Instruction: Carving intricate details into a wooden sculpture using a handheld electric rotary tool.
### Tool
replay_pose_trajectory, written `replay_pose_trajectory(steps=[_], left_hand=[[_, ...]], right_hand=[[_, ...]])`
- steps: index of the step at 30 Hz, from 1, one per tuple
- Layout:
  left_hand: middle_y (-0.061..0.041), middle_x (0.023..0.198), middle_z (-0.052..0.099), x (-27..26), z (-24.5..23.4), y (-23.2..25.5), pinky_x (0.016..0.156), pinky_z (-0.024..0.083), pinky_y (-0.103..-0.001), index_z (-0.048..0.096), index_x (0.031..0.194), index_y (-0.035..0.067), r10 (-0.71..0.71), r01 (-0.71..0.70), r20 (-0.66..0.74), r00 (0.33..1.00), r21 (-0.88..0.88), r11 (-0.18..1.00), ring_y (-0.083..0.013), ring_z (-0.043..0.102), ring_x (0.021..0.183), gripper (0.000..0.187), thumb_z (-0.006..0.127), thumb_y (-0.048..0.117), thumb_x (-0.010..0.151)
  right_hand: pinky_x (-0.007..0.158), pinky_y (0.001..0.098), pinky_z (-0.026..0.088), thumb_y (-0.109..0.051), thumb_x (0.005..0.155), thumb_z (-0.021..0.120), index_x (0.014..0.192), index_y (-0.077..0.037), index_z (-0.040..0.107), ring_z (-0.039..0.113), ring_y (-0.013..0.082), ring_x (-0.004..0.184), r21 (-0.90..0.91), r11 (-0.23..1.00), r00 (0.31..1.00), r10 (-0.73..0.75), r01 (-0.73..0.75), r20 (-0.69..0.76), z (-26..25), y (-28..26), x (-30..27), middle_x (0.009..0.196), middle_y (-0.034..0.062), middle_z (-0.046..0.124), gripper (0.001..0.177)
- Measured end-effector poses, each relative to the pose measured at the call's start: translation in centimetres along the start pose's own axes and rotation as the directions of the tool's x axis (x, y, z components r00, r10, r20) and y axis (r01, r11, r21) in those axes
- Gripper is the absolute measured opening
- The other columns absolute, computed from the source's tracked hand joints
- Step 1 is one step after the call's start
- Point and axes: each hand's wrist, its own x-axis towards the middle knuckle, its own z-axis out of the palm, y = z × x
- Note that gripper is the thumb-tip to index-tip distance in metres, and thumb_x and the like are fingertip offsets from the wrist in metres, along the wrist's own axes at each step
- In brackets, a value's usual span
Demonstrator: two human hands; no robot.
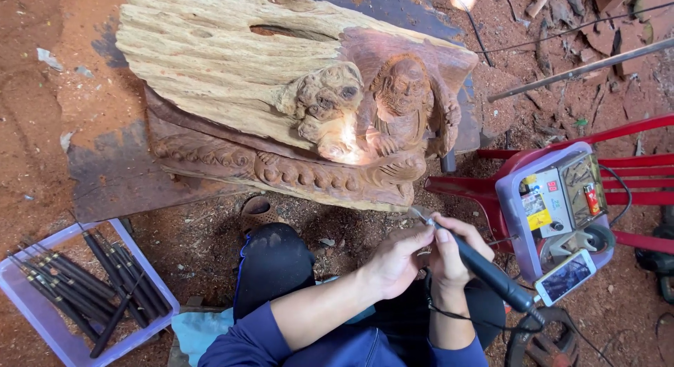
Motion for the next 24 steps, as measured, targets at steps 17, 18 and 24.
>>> replay_pose_trajectory(steps=[17, 18, 24], left_hand=[[0.008, 0.093, 0.063, 0.1, 1.7, 1.8, 0.079, 0.052, -0.031, 0.077, 0.098, 0.015, 0.058, -0.061, -0.134, 0.989, -0.022, 0.998, -0.0075, 0.054, 0.088, 0.022, 0.066, 0.033, 0.103], [0.008, 0.093, 0.063, 0.2, 1.6, 1.7, 0.08, 0.052, -0.032, 0.077, 0.098, 0.014, 0.058, -0.062, -0.134, 0.989, -0.028, 0.998, -0.0075, 0.054, 0.088, 0.022, 0.065, 0.033, 0.103], [0.008, 0.091, 0.063, 0.0, 2.0, 2.2, 0.08, 0.052, -0.031, 0.077, 0.097, 0.015, 0.064, -0.07, -0.141, 0.988, -0.039, 0.997, -0.007, 0.056, 0.087, 0.022, 0.066, 0.033, 0.103]], right_hand=[[0.047, 0.0245, 0.046, -0.003, 0.085, 0.071, 0.093, 0.005, 0.078, 0.055, 0.0074, 0.054, -0.386, 0.918, 0.985, 0.137, -0.088, 0.102, 0.5, 0.5, 1.7, 0.072, 0.0163, 0.072, 0.013], [0.047, 0.0245, 0.045, -0.003, 0.085, 0.071, 0.093, 0.004, 0.078, 0.054, 0.0077, 0.054, -0.395, 0.914, 0.984, 0.142, -0.089, 0.106, 0.3, 0.6, 1.7, 0.071, 0.0161, 0.071, 0.013], [0.043, 0.0253, 0.045, -0.002, 0.086, 0.07, 0.093, 0.005, 0.078, 0.056, 0.0099, 0.048, -0.367, 0.925, 0.981, 0.155, -0.103, 0.115, 0.8, 0.3, 2.1, 0.068, 0.0173, 0.07, 0.013]])
